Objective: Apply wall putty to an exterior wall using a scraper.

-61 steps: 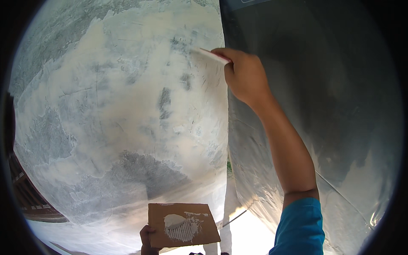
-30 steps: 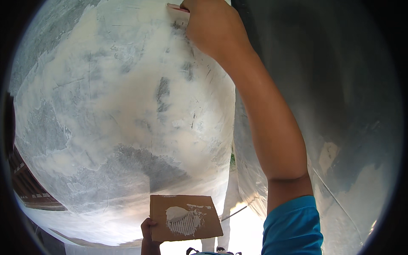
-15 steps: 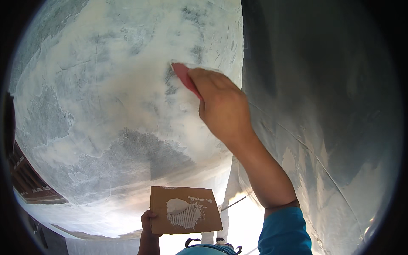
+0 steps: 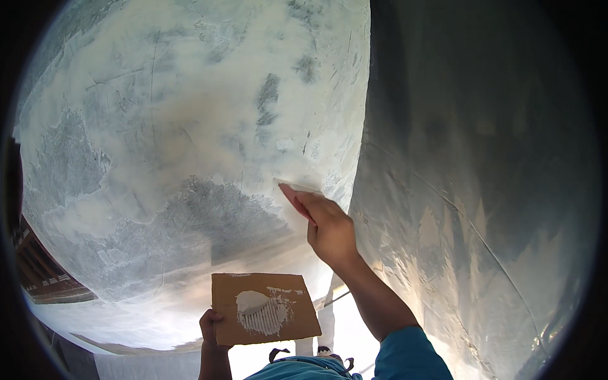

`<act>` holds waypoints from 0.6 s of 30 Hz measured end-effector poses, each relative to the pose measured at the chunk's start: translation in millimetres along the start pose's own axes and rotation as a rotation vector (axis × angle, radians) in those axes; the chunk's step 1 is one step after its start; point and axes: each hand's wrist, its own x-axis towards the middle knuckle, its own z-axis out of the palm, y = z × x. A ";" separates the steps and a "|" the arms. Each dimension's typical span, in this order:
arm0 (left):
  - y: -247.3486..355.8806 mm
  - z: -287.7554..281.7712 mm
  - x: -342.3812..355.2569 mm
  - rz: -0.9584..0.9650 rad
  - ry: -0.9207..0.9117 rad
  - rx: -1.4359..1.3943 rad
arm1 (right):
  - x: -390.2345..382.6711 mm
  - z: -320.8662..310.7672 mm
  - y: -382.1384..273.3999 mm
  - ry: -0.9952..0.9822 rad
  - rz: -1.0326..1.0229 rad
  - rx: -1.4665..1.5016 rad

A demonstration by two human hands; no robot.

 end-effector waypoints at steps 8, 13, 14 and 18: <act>0.4 0.3 -5.0 0.020 0.027 0.054 | 34.0 -17.4 24.6 0.171 -0.071 -0.215; 2.0 -1.4 -5.9 -0.049 -0.022 0.002 | -77.2 22.8 9.0 -0.109 0.200 0.029; 5.2 -5.1 -2.1 -0.076 -0.039 0.023 | -87.4 22.7 7.5 -0.172 0.464 0.344; 5.9 -1.6 -1.4 -0.057 -0.046 -0.069 | -115.9 15.1 -16.0 -0.191 0.965 0.957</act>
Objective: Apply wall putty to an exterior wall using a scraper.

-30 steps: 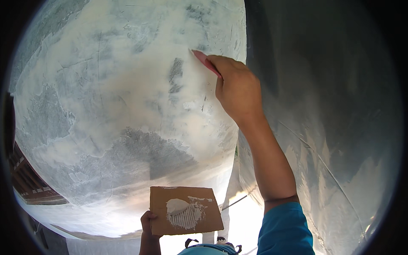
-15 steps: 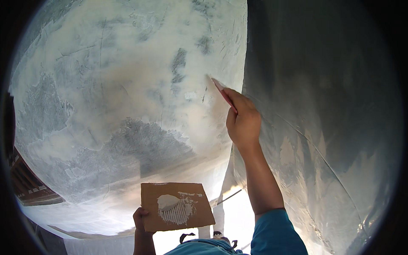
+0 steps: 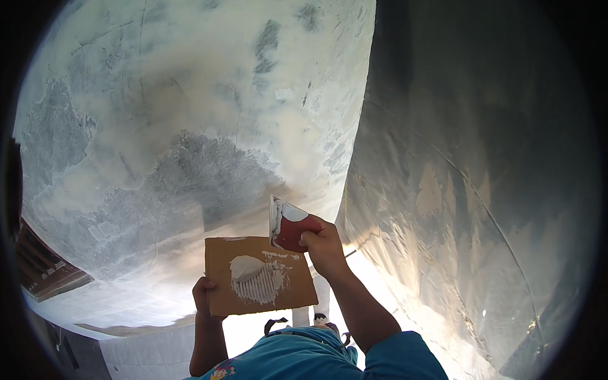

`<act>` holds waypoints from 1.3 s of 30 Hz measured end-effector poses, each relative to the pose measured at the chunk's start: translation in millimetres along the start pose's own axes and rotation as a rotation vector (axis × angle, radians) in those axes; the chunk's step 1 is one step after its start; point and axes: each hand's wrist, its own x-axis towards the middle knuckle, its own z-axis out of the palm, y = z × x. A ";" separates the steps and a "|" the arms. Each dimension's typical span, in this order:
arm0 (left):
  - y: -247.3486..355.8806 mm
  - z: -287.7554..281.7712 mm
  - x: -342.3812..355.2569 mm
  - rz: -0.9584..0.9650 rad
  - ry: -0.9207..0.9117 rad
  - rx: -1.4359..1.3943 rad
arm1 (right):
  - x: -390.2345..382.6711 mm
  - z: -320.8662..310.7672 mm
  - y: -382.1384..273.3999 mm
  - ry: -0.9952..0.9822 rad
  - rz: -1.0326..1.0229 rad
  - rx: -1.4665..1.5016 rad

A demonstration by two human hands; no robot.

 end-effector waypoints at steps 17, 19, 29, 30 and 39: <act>-23.3 -8.2 -34.3 0.042 -0.050 0.013 | -94.1 -6.3 -19.5 0.016 -0.160 -0.164; -26.5 -6.9 -43.0 0.026 -0.056 -0.023 | -92.7 -18.2 -25.1 -0.056 -0.201 -0.158; -75.6 -0.6 -82.0 -0.192 -0.121 -0.136 | -50.8 -78.8 -53.3 -0.646 -0.428 -0.369; -80.8 -0.3 -83.8 -0.187 -0.151 -0.135 | -52.4 -80.2 -51.4 -0.645 -0.424 -0.369; -104.3 1.6 -74.6 -0.126 -0.456 0.022 | -58.4 -81.0 -62.7 -0.799 -0.441 -0.518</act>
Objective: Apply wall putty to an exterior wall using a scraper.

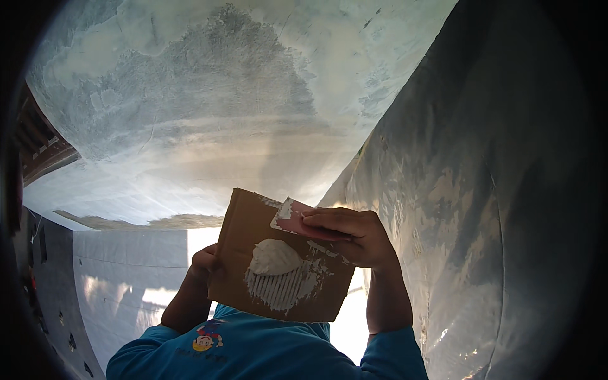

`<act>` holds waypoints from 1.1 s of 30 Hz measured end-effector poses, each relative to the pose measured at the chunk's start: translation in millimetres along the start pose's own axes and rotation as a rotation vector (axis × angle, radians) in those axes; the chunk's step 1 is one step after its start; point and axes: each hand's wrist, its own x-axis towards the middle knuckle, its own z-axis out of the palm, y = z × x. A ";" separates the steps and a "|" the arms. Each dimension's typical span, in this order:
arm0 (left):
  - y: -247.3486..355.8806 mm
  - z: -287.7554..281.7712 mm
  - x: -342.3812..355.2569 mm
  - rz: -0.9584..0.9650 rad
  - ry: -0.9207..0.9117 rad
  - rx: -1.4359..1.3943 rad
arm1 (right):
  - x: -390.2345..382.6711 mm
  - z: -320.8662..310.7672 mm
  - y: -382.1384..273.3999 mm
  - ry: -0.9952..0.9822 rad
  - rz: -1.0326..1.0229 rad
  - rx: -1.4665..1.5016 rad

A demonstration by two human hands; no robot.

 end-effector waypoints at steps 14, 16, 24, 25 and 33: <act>-15.5 4.7 19.3 -0.008 -0.258 0.111 | 5.2 -30.7 2.8 -0.097 -0.013 -0.133; -15.3 4.4 20.5 -0.015 -0.296 0.177 | 4.6 -35.0 2.5 -0.112 -0.017 -0.149; -17.8 4.2 23.3 -0.040 -0.286 0.247 | 5.0 -51.6 -8.0 -0.249 0.055 -0.231; -18.2 4.2 24.5 -0.028 -0.292 0.258 | 6.5 -52.9 -10.1 -0.244 0.055 -0.233; -25.3 -10.2 20.5 0.039 -0.300 0.269 | 10.5 -57.2 -8.9 -0.294 0.034 -0.341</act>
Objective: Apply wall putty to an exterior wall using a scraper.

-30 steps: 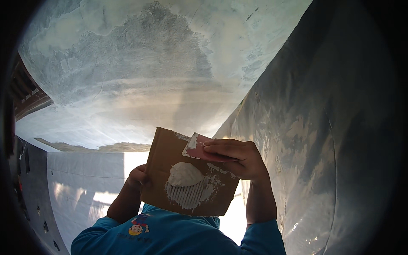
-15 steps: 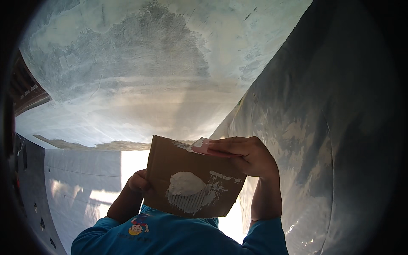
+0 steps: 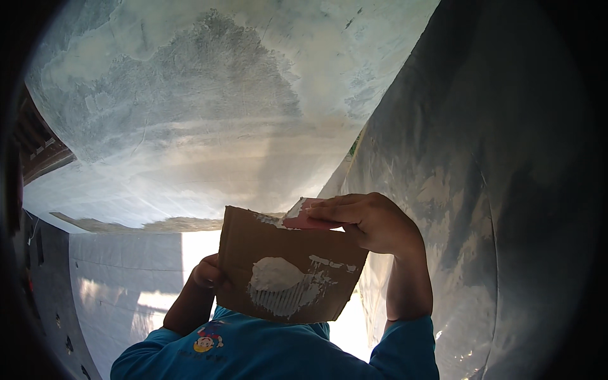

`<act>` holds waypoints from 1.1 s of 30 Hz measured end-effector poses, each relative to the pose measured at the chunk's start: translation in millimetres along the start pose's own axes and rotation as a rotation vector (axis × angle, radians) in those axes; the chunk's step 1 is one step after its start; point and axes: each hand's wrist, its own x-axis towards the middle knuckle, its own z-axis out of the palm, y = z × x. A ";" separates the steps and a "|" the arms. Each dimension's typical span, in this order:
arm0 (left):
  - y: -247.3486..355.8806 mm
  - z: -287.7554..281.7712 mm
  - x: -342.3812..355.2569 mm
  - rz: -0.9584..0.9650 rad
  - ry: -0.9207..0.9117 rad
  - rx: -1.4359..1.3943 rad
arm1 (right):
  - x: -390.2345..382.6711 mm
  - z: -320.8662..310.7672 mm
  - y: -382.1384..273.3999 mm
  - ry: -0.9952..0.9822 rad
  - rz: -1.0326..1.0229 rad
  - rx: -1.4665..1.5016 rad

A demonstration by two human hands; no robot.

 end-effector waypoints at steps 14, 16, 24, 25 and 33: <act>17.9 16.8 1.1 0.121 -0.073 -0.092 | -10.0 -2.5 15.2 0.120 0.086 -0.117; 25.7 22.6 3.8 0.059 0.047 -0.081 | -18.6 -12.0 18.8 0.328 0.170 -0.131; -0.5 -24.5 -45.6 -0.089 0.529 -0.042 | -81.1 74.4 73.7 1.105 0.616 0.476; -0.5 -15.8 -41.0 -0.160 0.736 0.054 | -87.4 103.2 81.8 1.202 0.604 0.569; -26.0 -42.0 -111.1 -0.209 1.212 0.153 | -77.8 216.8 73.3 1.406 0.608 1.010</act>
